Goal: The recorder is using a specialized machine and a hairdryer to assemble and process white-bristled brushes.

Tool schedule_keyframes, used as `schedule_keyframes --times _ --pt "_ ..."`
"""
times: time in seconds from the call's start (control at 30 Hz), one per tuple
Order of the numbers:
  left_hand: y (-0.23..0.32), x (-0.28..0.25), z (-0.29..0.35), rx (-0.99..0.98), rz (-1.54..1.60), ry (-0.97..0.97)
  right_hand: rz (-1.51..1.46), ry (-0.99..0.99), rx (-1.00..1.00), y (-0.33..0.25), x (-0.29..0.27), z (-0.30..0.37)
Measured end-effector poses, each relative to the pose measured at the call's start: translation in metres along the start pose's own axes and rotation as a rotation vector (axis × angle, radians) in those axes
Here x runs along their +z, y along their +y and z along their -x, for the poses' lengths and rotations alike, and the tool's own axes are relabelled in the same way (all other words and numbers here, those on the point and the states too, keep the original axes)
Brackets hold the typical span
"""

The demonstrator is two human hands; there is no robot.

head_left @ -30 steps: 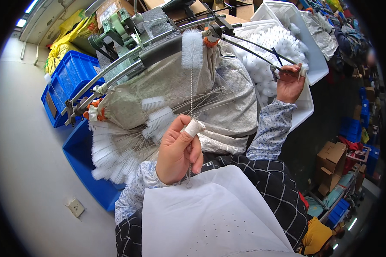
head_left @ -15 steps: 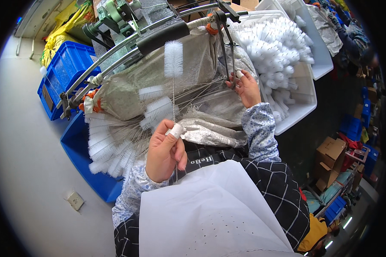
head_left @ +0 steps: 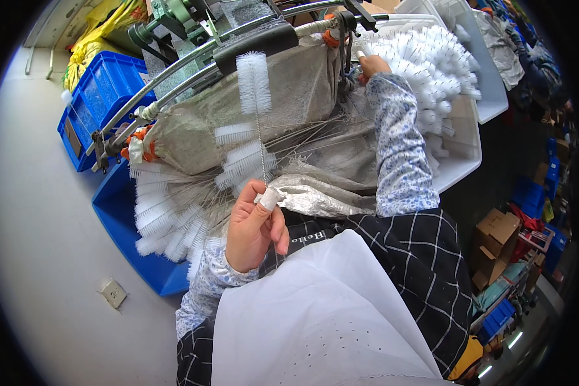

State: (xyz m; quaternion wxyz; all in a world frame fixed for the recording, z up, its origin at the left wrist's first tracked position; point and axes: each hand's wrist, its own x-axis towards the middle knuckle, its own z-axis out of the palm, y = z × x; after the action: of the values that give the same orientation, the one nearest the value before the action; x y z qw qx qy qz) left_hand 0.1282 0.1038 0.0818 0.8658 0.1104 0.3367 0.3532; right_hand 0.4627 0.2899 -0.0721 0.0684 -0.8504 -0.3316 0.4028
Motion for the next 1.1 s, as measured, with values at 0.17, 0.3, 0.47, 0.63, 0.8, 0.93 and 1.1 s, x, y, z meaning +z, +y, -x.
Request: schedule_keyframes --times 0.17,0.3,0.47,0.63,0.8,0.93,1.1 --pt "0.001 0.002 0.002 -0.029 0.024 -0.007 0.746 0.002 -0.311 -0.018 0.014 -0.04" --pt "0.007 0.002 0.006 -0.141 0.14 -0.161 0.785 -0.012 -0.272 -0.008 0.02 -0.065" --pt "0.009 0.004 0.006 -0.156 0.173 -0.154 0.838 -0.034 -0.222 0.002 0.023 -0.084" --pt "0.012 0.001 0.005 -0.133 0.204 -0.132 -0.513 0.399 -0.298 0.004 0.004 0.017" --pt "0.013 0.0 0.003 -0.107 0.1 -0.094 -0.583 0.579 -0.937 -0.004 -0.018 0.129" --pt "0.013 0.005 0.005 -0.086 0.053 -0.046 0.083 0.525 -1.386 -0.03 0.005 0.189" --pt "0.013 0.006 0.005 -0.02 -0.125 -0.021 0.172 0.305 -1.476 -0.045 0.016 0.218"
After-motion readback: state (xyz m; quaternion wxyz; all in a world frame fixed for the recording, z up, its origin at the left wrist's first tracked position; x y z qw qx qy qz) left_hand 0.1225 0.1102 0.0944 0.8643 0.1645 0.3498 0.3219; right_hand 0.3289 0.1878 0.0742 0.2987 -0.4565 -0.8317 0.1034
